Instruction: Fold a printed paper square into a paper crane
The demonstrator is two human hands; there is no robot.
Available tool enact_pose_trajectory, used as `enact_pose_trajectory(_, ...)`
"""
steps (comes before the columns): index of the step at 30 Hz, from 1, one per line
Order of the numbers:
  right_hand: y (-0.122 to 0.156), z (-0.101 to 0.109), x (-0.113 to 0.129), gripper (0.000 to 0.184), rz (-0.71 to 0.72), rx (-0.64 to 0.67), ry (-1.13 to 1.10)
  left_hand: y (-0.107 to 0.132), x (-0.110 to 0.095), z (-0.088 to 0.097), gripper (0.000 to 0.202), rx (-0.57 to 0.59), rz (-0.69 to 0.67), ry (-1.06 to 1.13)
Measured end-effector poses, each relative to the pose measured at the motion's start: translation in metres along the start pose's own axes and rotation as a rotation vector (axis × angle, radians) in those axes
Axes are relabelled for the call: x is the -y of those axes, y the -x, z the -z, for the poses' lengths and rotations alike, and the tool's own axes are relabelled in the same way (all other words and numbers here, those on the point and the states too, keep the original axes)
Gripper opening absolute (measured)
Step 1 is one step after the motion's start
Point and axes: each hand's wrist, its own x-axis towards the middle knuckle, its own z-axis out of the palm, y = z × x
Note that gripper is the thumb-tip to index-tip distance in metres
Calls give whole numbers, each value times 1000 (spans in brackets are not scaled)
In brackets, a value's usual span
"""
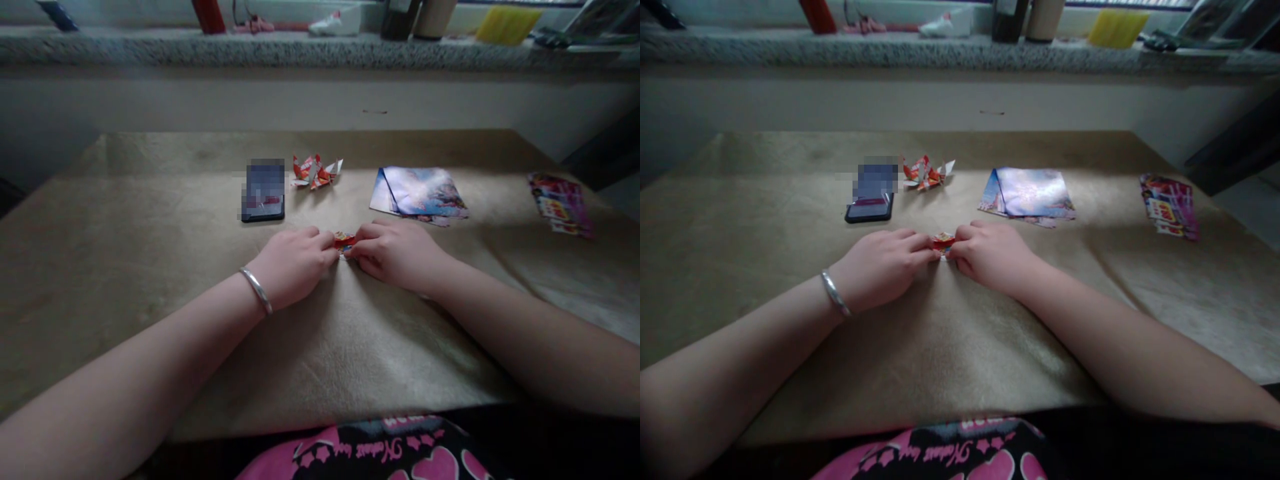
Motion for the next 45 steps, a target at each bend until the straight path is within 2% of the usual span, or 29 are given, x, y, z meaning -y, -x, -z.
enact_pose_trajectory(11,9,-6,-14,22,-5,-24,-99,3,18,-2,35,142,-38,122)
enact_pose_trajectory(19,11,-5,-18,20,-29,-10,-125,4,20,2,32,161,-75,104)
enact_pose_trajectory(25,12,-4,-18,19,-41,-3,-157,5,21,2,32,126,-79,119)
enact_pose_trajectory(28,12,-7,-18,19,-41,-16,-177,7,22,-1,33,81,-39,163)
enact_pose_trajectory(33,12,-15,-21,17,-59,-84,-325,7,27,-12,29,-54,61,345)
enact_pose_trajectory(36,12,-18,-26,16,-51,-112,-416,6,30,-17,26,-77,59,430)
enact_pose_trajectory(41,9,-20,-28,22,-58,-122,-427,3,28,-19,23,-124,47,370)
enact_pose_trajectory(45,7,-24,-25,14,-97,-172,-403,0,18,-20,21,-139,108,313)
